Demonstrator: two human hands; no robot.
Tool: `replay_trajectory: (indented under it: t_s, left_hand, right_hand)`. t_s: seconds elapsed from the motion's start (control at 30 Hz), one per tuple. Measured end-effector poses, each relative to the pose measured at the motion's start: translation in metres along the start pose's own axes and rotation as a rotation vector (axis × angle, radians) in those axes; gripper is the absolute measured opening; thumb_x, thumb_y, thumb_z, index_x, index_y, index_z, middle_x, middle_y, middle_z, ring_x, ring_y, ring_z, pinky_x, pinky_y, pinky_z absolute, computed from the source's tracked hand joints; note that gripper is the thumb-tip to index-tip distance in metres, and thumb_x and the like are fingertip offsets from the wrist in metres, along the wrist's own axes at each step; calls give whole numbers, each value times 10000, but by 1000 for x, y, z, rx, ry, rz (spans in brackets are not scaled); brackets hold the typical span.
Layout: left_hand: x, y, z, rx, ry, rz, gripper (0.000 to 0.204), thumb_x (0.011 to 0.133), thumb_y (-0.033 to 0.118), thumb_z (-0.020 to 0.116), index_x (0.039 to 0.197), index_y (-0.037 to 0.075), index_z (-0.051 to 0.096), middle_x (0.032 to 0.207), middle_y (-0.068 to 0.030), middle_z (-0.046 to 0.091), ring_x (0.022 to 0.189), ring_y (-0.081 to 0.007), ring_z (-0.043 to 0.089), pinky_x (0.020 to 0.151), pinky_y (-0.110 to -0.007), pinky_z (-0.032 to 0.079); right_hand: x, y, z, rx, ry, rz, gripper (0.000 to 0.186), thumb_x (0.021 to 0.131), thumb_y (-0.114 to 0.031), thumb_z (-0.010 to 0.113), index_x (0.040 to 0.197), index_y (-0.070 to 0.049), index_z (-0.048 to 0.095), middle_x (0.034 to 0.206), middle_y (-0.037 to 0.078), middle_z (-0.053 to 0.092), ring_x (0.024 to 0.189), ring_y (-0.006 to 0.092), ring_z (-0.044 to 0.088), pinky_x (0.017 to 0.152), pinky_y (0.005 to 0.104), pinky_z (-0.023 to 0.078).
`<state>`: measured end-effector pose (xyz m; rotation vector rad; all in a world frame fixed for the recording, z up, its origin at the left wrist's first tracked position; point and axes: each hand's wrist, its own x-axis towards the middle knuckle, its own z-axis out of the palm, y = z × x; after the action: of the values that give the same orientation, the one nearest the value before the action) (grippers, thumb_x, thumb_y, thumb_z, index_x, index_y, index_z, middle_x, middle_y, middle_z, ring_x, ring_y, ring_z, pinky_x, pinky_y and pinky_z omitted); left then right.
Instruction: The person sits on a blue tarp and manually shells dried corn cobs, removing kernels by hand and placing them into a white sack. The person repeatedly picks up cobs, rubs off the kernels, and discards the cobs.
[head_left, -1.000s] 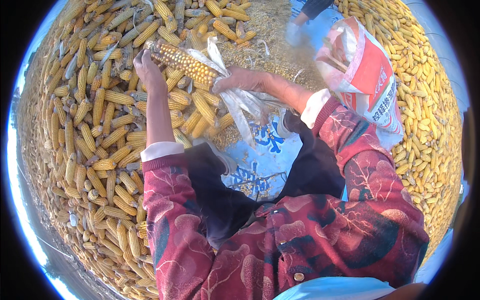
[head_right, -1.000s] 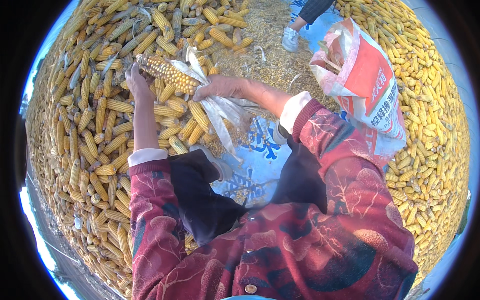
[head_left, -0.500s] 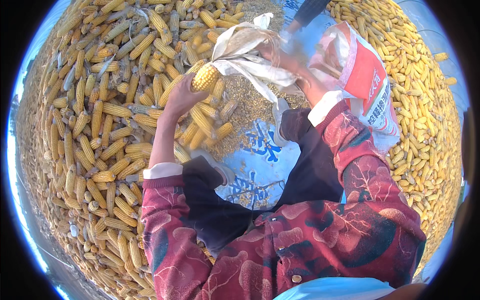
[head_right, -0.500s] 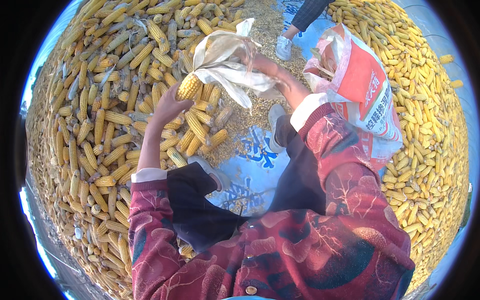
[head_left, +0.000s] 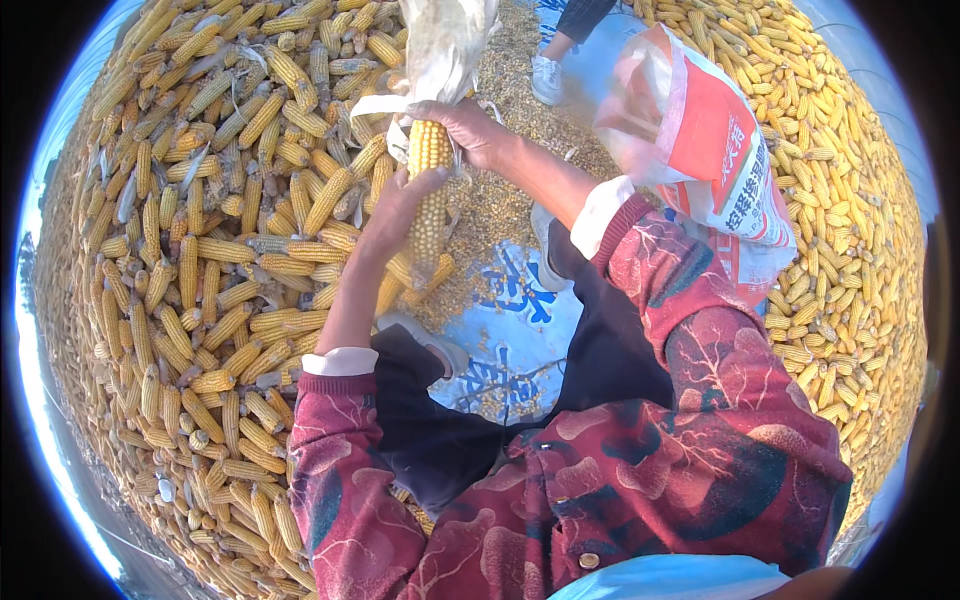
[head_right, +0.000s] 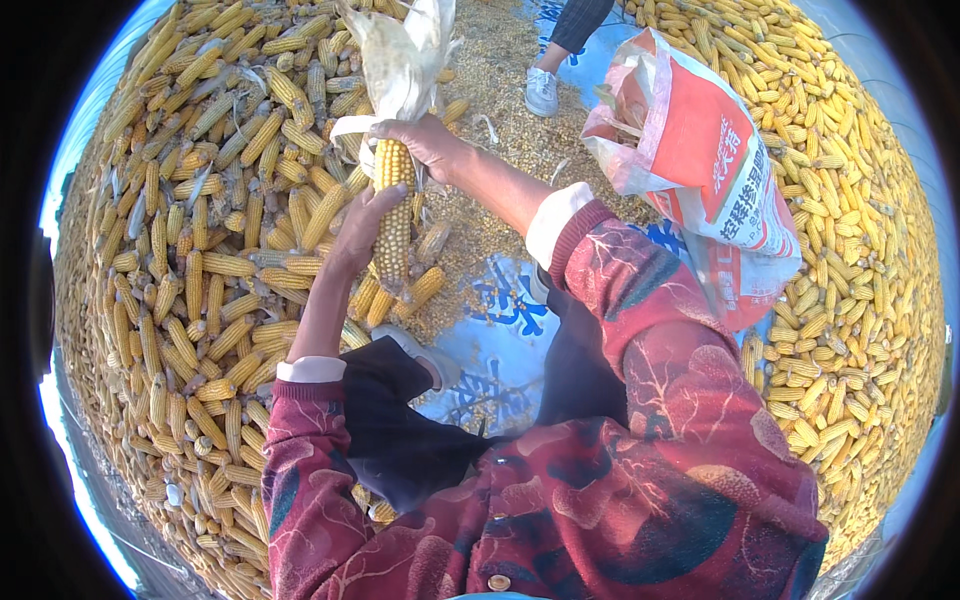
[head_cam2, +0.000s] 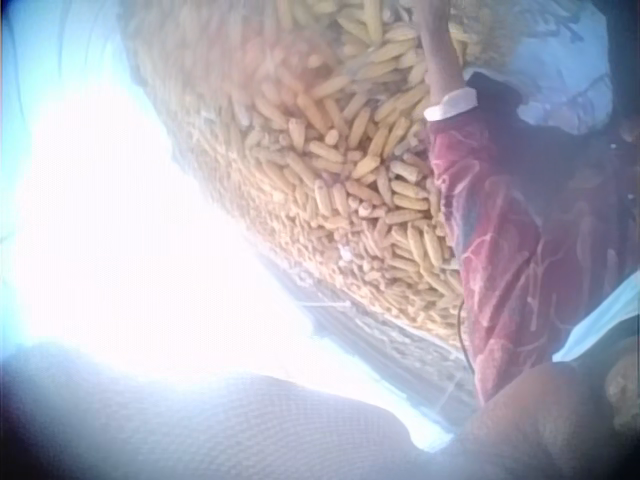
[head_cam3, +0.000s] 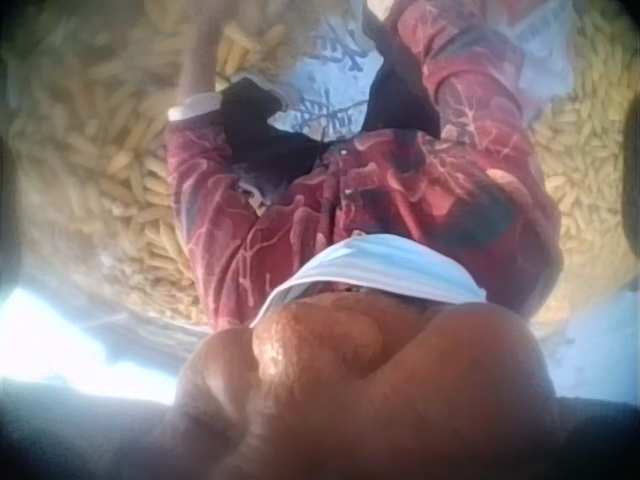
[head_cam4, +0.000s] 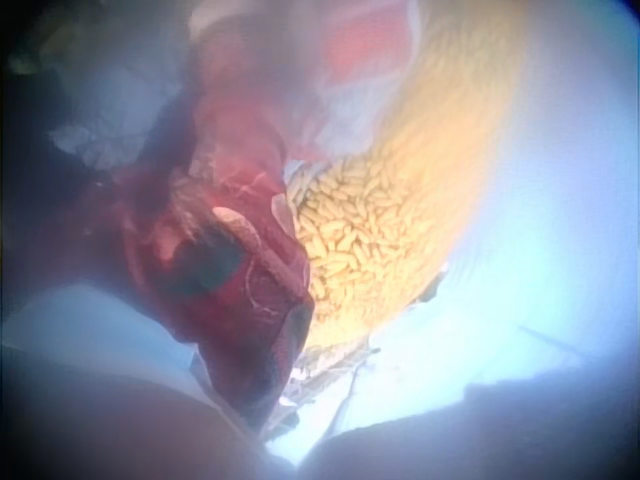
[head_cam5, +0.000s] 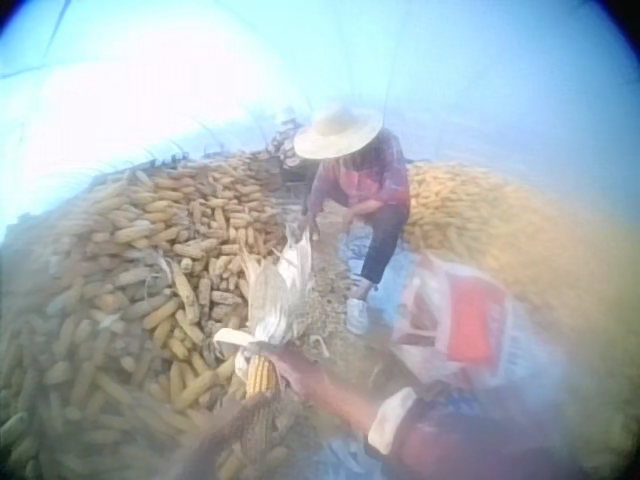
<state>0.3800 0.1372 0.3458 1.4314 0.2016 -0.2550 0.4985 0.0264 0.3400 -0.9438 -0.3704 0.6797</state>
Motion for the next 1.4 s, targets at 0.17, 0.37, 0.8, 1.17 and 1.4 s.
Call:
replay_trajectory:
  t_s: [0.17,0.37,0.8,1.17,1.4]
  left_hand:
    - [-4,-10,13,39,40,12,387,804,326,592,1001,9,490,748,-45,544,576,-111,540,513,-250,450]
    - [-12,-16,16,-121,-128,-6,378,831,337,541,1001,3,489,751,-80,565,591,-159,585,524,-277,514]
    - [-23,-52,79,-709,93,43,414,828,412,524,1001,35,527,749,-89,589,630,-201,600,587,-329,537]
    - [-41,-43,41,-803,-270,-52,589,827,520,492,1101,-2,492,730,-92,545,589,-189,553,547,-299,484]
    - [-29,-59,61,-450,245,9,484,917,488,315,982,43,493,711,-75,550,556,-173,562,492,-301,499]
  right_hand:
    - [-8,-24,0,64,-16,78,404,729,-161,719,1039,17,532,871,68,617,760,150,616,721,286,542]
    - [-17,-38,2,40,-69,58,388,802,-189,646,1087,22,487,870,90,604,720,161,614,675,311,543]
    - [-19,-22,15,-60,177,-61,381,905,-230,461,1177,37,459,919,163,519,674,150,552,600,262,535]
    - [-10,-24,5,4,-106,3,279,861,-225,589,1026,-4,547,817,80,624,690,139,625,591,271,569]
    - [-19,-26,42,-16,196,14,274,922,-221,462,1044,24,472,916,141,529,795,179,588,572,293,558]
